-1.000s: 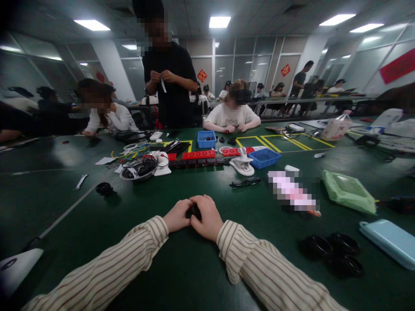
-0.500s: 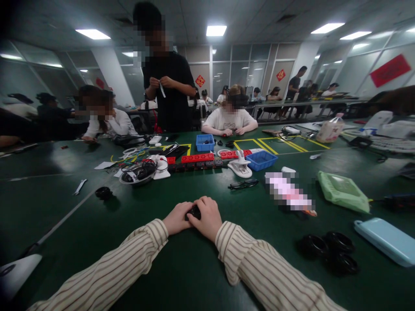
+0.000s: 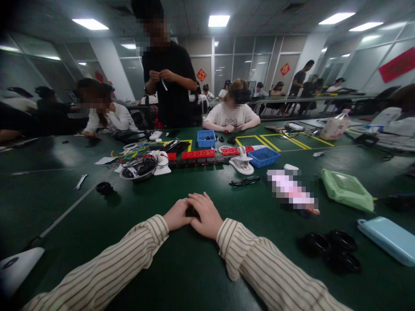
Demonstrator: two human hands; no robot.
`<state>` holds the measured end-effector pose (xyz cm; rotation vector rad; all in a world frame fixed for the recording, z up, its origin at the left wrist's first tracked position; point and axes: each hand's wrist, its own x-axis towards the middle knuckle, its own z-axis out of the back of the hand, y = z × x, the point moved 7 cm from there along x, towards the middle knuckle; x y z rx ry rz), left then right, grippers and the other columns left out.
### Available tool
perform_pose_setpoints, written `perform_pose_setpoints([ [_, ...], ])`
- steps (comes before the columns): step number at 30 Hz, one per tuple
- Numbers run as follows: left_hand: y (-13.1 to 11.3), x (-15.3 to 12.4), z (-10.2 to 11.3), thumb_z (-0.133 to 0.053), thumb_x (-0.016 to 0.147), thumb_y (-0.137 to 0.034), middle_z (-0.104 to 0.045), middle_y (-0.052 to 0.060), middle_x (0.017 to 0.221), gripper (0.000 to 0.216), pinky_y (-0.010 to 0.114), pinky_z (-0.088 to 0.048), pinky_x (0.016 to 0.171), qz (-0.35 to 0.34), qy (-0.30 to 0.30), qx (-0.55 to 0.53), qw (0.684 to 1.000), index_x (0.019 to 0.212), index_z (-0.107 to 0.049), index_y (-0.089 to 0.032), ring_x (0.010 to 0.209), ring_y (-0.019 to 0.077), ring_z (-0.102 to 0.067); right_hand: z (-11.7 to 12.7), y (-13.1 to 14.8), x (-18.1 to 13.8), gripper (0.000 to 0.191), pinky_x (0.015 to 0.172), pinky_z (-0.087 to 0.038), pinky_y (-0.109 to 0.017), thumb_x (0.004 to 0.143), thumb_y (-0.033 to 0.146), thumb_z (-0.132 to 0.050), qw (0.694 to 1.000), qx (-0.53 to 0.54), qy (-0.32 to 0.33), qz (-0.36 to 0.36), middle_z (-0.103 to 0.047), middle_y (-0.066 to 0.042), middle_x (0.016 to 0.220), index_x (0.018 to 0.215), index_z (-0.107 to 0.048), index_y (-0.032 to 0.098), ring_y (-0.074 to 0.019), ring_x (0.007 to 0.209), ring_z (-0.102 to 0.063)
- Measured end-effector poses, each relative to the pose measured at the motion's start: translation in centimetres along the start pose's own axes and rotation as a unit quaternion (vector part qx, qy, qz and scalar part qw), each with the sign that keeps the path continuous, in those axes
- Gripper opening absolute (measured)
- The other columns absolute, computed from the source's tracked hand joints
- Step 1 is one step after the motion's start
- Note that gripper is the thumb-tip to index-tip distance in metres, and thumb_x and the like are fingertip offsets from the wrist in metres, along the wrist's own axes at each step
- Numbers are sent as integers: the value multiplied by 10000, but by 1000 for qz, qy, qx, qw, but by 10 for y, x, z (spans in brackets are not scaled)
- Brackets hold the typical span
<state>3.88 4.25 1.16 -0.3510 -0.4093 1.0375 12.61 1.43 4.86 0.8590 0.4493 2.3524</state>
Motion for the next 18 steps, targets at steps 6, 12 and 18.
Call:
perform_pose_setpoints([
  [6, 0, 1, -1, -621, 687, -361, -601, 67, 973, 376, 358, -410, 808, 1, 9, -1, 1000, 993, -550, -156, 888, 235, -544, 3, 1, 0, 480, 1030, -194, -471, 721, 292, -548, 999, -34, -19, -10, -441, -100, 1241, 1170, -434, 168, -233, 1165, -368],
  [12, -3, 1, 0, -618, 664, -316, -581, 45, 910, 336, 332, -410, 757, -5, 7, 13, 1000, 949, -534, -160, 846, 219, -537, 13, -12, -3, 402, 840, -380, -403, 691, 374, -615, 985, -79, -107, -109, -505, -98, 996, 1005, -488, 157, -236, 944, -458],
  [18, -10, -1, 5, -627, 650, -280, -565, 30, 930, 364, 311, -398, 763, -17, -1, -15, 1000, 978, -513, -172, 873, 209, -526, 12, -9, -1, 235, 778, -388, -370, 709, 296, -595, 987, -86, -94, -95, -506, -65, 887, 896, -525, 174, -211, 852, -458],
])
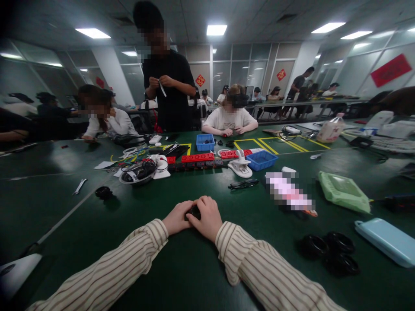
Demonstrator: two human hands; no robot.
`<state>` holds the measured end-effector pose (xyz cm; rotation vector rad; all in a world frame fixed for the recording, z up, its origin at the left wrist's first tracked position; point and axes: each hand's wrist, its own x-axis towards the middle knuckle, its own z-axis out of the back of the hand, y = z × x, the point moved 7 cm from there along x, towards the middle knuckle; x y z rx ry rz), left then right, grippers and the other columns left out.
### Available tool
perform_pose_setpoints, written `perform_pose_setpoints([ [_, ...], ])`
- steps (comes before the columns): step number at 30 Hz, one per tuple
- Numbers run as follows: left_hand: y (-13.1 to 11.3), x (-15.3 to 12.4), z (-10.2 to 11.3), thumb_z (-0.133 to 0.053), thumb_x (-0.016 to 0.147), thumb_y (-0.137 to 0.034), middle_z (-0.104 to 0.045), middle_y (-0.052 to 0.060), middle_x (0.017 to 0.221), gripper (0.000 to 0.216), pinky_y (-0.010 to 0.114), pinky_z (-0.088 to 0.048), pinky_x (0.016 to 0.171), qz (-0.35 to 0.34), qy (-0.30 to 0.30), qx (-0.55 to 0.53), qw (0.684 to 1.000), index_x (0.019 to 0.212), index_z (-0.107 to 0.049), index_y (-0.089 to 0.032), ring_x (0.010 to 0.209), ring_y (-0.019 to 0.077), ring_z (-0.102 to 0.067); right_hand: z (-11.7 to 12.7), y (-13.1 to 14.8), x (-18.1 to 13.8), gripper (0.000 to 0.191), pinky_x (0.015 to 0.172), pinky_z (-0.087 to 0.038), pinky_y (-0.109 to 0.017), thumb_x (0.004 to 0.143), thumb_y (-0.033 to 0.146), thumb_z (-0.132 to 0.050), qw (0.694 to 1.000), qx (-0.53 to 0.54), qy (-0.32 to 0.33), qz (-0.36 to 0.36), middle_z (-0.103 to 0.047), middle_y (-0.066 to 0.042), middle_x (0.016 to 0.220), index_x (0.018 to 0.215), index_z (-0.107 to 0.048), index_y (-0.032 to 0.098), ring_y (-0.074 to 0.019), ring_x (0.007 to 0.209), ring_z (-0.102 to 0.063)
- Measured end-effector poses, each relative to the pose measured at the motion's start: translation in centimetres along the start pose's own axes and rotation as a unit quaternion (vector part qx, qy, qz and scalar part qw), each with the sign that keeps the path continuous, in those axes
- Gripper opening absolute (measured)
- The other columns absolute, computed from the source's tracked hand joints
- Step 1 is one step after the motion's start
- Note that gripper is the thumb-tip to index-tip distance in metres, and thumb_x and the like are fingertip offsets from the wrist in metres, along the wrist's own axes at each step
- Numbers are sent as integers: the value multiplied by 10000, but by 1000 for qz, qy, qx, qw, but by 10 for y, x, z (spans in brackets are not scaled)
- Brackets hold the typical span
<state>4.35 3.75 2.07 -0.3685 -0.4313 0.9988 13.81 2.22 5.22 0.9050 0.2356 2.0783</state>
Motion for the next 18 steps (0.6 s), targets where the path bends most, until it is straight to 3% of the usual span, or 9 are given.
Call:
perform_pose_setpoints([
  [6, 7, 1, -5, -614, 658, -245, -587, 9, 867, 260, 297, -381, 744, 5, 14, -2, 1000, 900, -559, -170, 826, 193, -526, 2, 12, -1, 230, 838, -365, -380, 649, 107, -462, 993, 85, 14, 77, -549, -56, 900, 852, -543, 180, -198, 883, -484],
  [10, 9, 2, -6, -625, 652, -257, -580, -6, 776, 168, 286, -373, 701, -2, 24, 8, 1000, 781, -570, -164, 769, 184, -525, 2, 17, -3, 261, 962, -269, -421, 622, 77, -412, 985, 120, 38, 116, -579, -25, 887, 823, -528, 196, -172, 886, -515],
  [14, 8, 2, -5, -614, 658, -249, -593, 6, 807, 215, 294, -379, 727, -1, 33, 8, 999, 853, -579, -167, 787, 190, -536, 3, 14, -2, 269, 927, -309, -424, 691, 184, -490, 993, 89, 25, 79, -558, -54, 958, 960, -496, 189, -202, 930, -491],
  [18, 1, 1, -1, -648, 618, -277, -583, 21, 948, 414, 313, -387, 789, -7, 17, -14, 1000, 1005, -526, -190, 873, 210, -533, 1, 3, -1, 308, 806, -389, -392, 694, 323, -594, 1000, 20, -4, -3, -505, -82, 946, 938, -487, 170, -226, 896, -465],
])
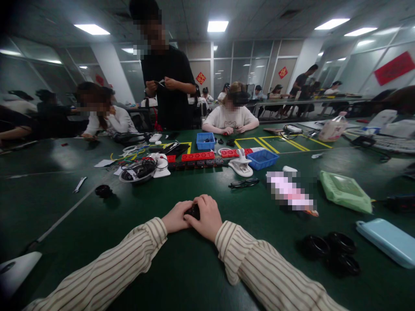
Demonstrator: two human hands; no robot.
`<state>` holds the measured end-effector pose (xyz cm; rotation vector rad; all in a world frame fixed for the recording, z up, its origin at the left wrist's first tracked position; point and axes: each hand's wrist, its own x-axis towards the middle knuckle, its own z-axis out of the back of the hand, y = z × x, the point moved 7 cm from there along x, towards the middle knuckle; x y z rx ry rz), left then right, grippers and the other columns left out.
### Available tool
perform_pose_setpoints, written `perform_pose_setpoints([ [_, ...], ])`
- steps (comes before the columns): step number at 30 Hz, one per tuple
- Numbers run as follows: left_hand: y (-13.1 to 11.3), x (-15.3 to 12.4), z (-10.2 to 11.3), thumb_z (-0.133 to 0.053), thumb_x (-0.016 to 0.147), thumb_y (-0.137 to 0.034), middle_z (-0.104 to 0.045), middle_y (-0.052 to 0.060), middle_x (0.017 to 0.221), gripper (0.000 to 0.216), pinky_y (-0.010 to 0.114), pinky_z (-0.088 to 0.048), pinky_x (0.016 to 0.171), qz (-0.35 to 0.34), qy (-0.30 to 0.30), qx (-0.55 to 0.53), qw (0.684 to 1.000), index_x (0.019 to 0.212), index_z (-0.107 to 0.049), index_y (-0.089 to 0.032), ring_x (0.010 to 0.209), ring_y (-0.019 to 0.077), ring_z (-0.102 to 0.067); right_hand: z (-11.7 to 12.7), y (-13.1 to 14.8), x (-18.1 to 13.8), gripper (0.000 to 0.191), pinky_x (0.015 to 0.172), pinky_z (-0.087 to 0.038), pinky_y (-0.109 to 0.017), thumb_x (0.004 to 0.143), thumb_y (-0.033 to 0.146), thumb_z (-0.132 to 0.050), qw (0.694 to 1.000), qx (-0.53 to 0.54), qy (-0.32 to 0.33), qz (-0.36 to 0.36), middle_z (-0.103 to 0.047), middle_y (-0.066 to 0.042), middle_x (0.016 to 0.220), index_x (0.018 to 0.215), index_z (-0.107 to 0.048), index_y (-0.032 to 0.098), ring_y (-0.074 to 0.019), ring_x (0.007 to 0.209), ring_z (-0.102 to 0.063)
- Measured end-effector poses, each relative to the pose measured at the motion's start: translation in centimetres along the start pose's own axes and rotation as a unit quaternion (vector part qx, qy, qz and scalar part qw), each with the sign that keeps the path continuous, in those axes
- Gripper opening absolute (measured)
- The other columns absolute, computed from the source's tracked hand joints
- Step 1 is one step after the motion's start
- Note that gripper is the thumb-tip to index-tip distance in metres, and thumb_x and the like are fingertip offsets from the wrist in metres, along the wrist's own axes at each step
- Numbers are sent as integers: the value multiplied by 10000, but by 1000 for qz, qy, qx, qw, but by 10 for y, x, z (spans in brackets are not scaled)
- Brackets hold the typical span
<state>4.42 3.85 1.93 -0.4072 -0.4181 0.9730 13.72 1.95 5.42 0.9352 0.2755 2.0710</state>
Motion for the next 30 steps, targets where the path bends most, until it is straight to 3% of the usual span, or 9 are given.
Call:
perform_pose_setpoints([
  [2, -2, -1, 4, -678, 579, -298, -560, 34, 979, 518, 322, -395, 793, 20, -39, 6, 999, 1046, -485, -188, 886, 219, -524, -4, -2, 0, 297, 781, -398, -388, 703, 337, -600, 1000, -20, 3, -18, -489, -77, 918, 922, -486, 171, -223, 870, -461],
  [5, -2, -2, 4, -661, 600, -308, -551, 40, 918, 416, 330, -402, 761, 49, -69, 45, 995, 962, -503, -176, 859, 226, -517, -8, -2, -1, 269, 770, -402, -387, 726, 319, -585, 999, -33, 8, -24, -476, -75, 903, 924, -483, 167, -221, 859, -456],
  [10, 2, -1, -2, -642, 614, -279, -551, 27, 831, 305, 314, -402, 721, 48, -45, 63, 996, 870, -521, -165, 792, 207, -512, -5, 0, 0, 229, 776, -395, -379, 724, 271, -568, 1000, -17, 18, -14, -482, -73, 904, 912, -493, 163, -215, 861, -450],
  [16, 5, 1, -1, -660, 591, -210, -560, 7, 848, 254, 296, -393, 746, -21, 13, 1, 1000, 814, -548, -165, 819, 191, -501, -1, 13, -1, 218, 823, -368, -370, 623, 110, -460, 993, 73, 46, 82, -528, -49, 875, 823, -509, 182, -196, 865, -470],
  [21, 7, 2, -3, -669, 601, -249, -565, 4, 858, 257, 304, -390, 769, -45, 39, -4, 998, 819, -557, -171, 834, 191, -504, 0, 20, -4, 239, 946, -277, -407, 606, 105, -414, 984, 107, 60, 132, -552, -22, 845, 806, -505, 198, -176, 862, -495],
  [26, 6, 0, -1, -708, 546, -397, -554, 40, 974, 596, 341, -402, 778, -10, -13, -4, 1000, 1046, -475, -173, 867, 220, -514, 5, 10, -1, 304, 898, -311, -408, 724, 301, -497, 996, 59, 4, 68, -522, -86, 999, 995, -487, 164, -228, 957, -451],
  [30, -1, -2, 1, -706, 529, -457, -549, 39, 925, 588, 346, -401, 752, 14, -46, 30, 998, 994, -488, -169, 846, 226, -520, 1, -2, 0, 380, 807, -353, -381, 711, 439, -572, 1000, -8, -2, -8, -514, -85, 935, 948, -495, 153, -229, 881, -454],
])
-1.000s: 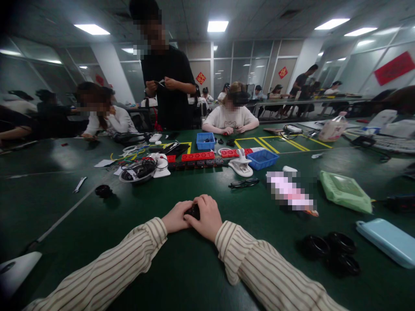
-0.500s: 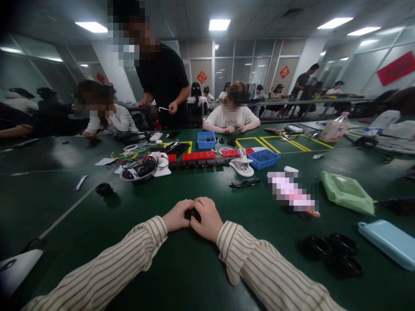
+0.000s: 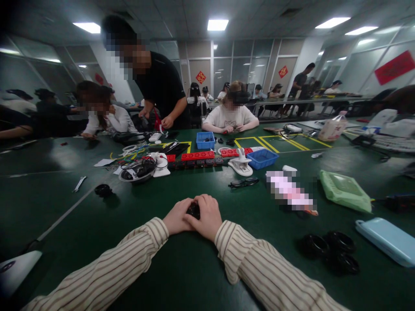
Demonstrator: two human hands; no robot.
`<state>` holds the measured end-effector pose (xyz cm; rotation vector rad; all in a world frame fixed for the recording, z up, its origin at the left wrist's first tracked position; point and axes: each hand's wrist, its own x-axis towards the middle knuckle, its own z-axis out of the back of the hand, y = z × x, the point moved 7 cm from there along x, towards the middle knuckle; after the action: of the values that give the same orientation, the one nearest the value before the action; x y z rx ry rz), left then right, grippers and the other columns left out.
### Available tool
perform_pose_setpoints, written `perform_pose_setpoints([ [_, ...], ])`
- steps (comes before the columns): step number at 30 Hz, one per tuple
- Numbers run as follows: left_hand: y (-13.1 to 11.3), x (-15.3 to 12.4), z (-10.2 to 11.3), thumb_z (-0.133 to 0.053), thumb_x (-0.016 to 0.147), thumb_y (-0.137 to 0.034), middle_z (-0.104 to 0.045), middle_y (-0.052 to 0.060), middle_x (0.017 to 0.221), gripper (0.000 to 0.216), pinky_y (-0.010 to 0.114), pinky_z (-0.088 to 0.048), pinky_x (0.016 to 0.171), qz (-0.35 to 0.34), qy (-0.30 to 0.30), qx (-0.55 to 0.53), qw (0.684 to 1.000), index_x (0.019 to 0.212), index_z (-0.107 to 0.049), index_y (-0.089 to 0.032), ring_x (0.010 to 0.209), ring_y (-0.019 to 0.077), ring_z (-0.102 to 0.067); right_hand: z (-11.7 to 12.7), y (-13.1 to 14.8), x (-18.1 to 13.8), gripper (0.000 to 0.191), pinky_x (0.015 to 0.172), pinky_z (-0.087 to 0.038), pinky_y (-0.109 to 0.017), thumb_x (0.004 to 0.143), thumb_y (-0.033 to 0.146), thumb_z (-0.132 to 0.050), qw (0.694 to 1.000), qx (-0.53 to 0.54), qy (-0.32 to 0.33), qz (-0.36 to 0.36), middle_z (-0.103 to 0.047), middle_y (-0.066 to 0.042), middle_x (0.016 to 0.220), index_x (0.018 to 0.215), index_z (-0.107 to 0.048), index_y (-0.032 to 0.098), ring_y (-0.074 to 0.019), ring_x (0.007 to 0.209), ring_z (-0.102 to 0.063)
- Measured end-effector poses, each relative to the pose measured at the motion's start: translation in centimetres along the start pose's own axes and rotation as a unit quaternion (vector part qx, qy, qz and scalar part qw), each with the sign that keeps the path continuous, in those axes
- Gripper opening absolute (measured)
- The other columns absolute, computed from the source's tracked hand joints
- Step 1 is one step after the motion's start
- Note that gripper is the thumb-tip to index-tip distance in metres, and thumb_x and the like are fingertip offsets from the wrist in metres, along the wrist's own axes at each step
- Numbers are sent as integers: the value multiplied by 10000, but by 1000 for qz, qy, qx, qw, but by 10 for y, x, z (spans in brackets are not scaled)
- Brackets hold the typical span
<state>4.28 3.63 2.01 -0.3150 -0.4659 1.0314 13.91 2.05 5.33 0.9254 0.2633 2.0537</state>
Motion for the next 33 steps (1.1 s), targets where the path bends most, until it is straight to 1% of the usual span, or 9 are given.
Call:
perform_pose_setpoints([
  [3, 0, 0, 0, -681, 580, -393, -551, 25, 838, 404, 328, -400, 709, 12, 1, 34, 999, 879, -524, -171, 792, 213, -520, -3, -2, 0, 289, 756, -361, -358, 715, 396, -583, 999, -28, 14, -19, -516, -61, 861, 868, -506, 163, -211, 825, -455],
  [6, 1, 1, 0, -669, 597, -318, -554, 21, 822, 321, 311, -403, 712, 6, 7, 21, 1000, 844, -532, -167, 785, 202, -517, -4, 1, 1, 174, 737, -364, -342, 725, 295, -553, 999, -12, 32, -1, -522, -52, 828, 837, -517, 167, -198, 805, -456],
  [13, 1, 3, -3, -684, 588, -246, -581, 4, 902, 234, 303, -382, 790, -58, 67, -45, 995, 776, -563, -179, 862, 192, -513, -2, 21, -3, 195, 790, -360, -352, 598, 103, -424, 983, 116, 55, 134, -572, -28, 767, 746, -522, 184, -178, 784, -497],
  [18, 2, 2, -5, -691, 579, -252, -576, -6, 920, 232, 316, -363, 817, -82, 96, -24, 992, 772, -576, -193, 881, 199, -509, 2, 30, -4, 158, 830, -354, -353, 631, 91, -399, 968, 150, 61, 191, -591, 0, 696, 680, -503, 200, -156, 725, -520],
  [20, 1, 1, -5, -701, 569, -293, -562, 3, 953, 327, 328, -366, 821, -73, 93, -16, 993, 853, -569, -201, 900, 209, -503, 4, 31, -4, 161, 816, -366, -355, 667, 138, -418, 969, 150, 56, 186, -595, -23, 771, 774, -524, 197, -175, 790, -512],
  [23, -3, -1, 1, -722, 530, -400, -519, 31, 1020, 592, 345, -377, 821, -51, 55, -29, 997, 1036, -489, -200, 929, 224, -493, 10, 25, -3, 238, 837, -353, -384, 733, 272, -457, 981, 125, 26, 143, -567, -66, 920, 943, -513, 175, -207, 887, -480],
  [26, -7, -2, 4, -713, 511, -473, -499, 48, 981, 666, 348, -397, 768, -16, 15, -18, 1000, 1045, -453, -172, 872, 226, -504, 10, 14, -2, 330, 812, -355, -387, 754, 405, -493, 994, 79, 0, 81, -536, -81, 940, 976, -498, 160, -220, 886, -462],
  [29, -9, -2, 1, -688, 548, -458, -515, 40, 885, 537, 338, -395, 719, 10, 8, 16, 1000, 950, -491, -161, 796, 219, -514, 3, 6, -1, 324, 756, -369, -362, 721, 431, -564, 999, 21, 7, 26, -522, -66, 871, 894, -510, 162, -209, 826, -457],
  [33, -5, 0, -2, -645, 612, -316, -523, 0, 744, 257, 290, -380, 660, 18, 11, 7, 1000, 773, -512, -167, 702, 178, -514, -4, 3, 1, 154, 728, -374, -339, 724, 305, -580, 1000, -18, 24, 0, -506, -44, 799, 783, -531, 172, -191, 793, -455],
])
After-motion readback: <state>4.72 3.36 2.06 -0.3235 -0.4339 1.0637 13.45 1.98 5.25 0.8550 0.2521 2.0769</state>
